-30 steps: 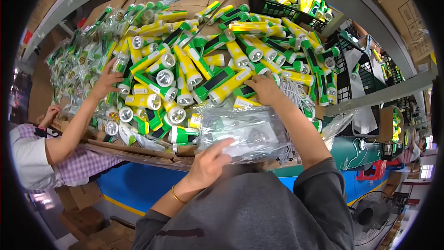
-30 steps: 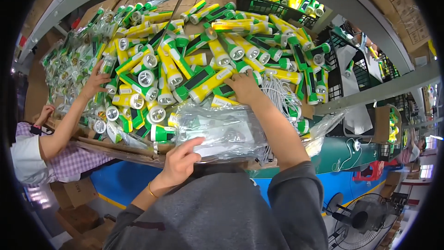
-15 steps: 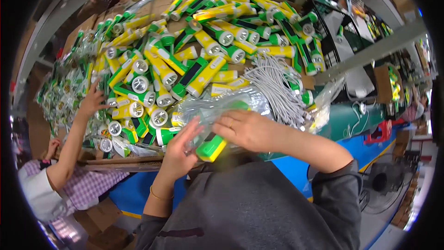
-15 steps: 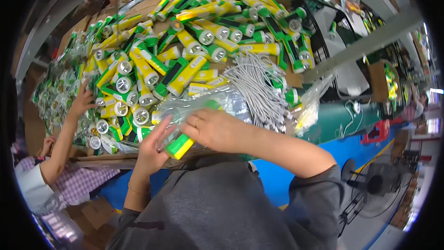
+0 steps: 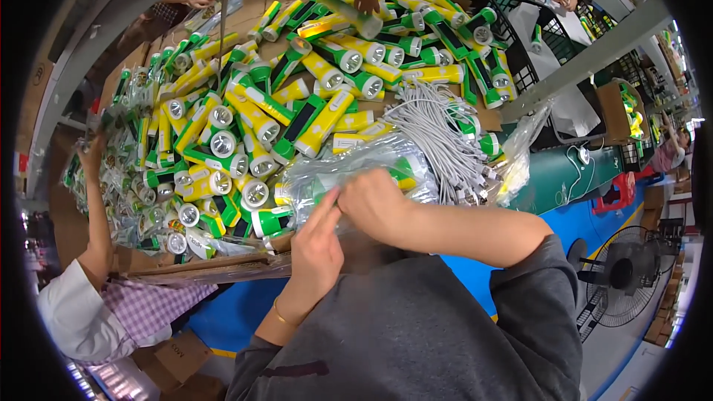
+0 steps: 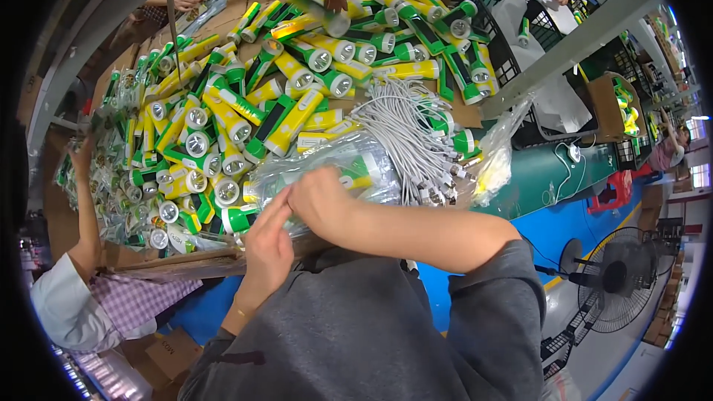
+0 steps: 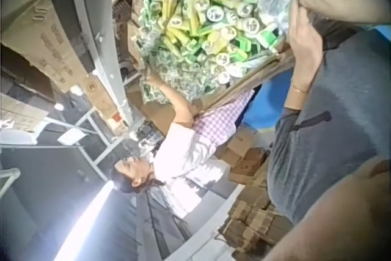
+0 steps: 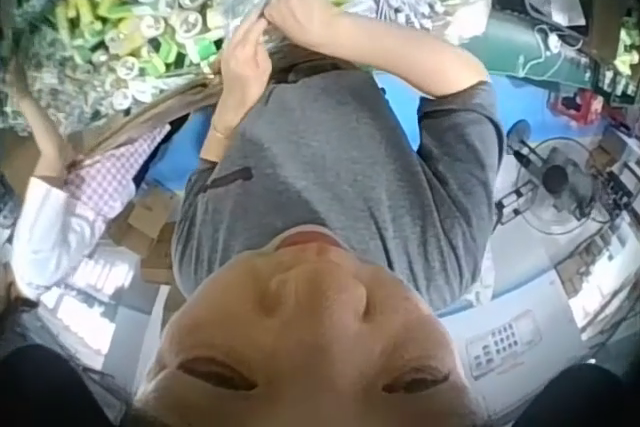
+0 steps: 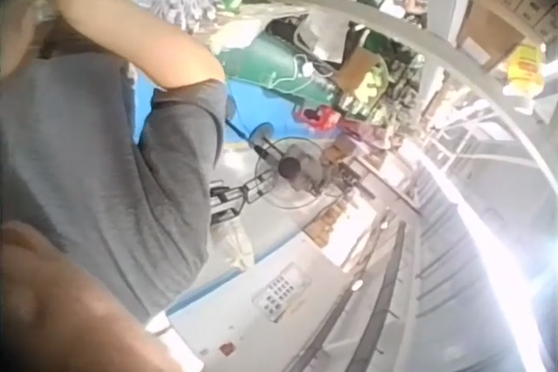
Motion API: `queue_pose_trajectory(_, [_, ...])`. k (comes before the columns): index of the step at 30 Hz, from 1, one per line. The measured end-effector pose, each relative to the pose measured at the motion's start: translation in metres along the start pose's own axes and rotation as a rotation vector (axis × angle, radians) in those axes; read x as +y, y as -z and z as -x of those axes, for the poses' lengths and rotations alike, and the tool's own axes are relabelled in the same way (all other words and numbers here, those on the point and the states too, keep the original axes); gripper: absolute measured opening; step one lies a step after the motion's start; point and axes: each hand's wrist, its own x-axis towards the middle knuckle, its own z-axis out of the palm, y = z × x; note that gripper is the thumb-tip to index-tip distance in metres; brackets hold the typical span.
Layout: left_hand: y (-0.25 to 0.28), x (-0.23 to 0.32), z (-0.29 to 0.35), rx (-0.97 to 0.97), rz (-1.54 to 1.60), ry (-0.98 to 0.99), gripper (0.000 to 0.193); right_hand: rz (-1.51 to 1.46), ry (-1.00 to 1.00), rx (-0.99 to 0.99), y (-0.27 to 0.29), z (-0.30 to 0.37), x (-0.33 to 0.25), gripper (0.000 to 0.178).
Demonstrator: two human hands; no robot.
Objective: Packaging yellow and green flashlights into clear plastic bags at an assembly line.
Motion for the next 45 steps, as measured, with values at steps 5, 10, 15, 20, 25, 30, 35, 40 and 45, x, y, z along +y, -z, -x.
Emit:
queue_pose_trajectory(5, [-0.005,-0.014,0.01,0.17,-0.003,0.122,0.04,-1.021,0.103,0.215,-0.013,-0.02,0.076,0.024])
queue_pose_trajectory(10, [-0.022,-0.029,0.007,0.236,-0.064,0.077,0.033,-0.103,-0.614,0.269,-0.104,0.007,0.2,0.014])
queue_pose_trajectory(15, [-0.013,-0.028,0.005,0.146,-0.016,0.186,0.046,-0.112,-0.518,0.499,-0.085,0.014,0.188,0.011])
queue_pose_trajectory(20, [0.001,-0.031,0.001,0.029,0.178,0.27,0.061,-1.07,-0.101,0.944,0.046,0.005,0.093,0.009])
queue_pose_trajectory(25, [0.003,-0.046,0.013,-0.007,0.403,0.253,0.068,-1.928,0.174,0.296,0.014,-0.013,0.025,0.009])
queue_pose_trajectory(30, [-0.002,-0.044,0.03,0.074,0.747,0.486,0.068,-0.915,0.149,0.2,-0.03,-0.013,0.034,0.007])
queue_pose_trajectory(35, [-0.011,-0.062,0.032,0.083,0.854,0.407,0.078,-0.89,0.412,0.414,-0.006,-0.025,0.058,0.018])
queue_pose_trajectory(40, [0.013,-0.056,0.015,-0.084,0.735,0.467,0.079,-0.866,0.259,0.144,-0.028,-0.031,0.063,0.02])
queue_pose_trajectory(45, [0.022,-0.047,0.024,0.139,0.817,0.582,0.069,-0.143,0.353,0.017,-0.008,-0.024,0.042,0.013])
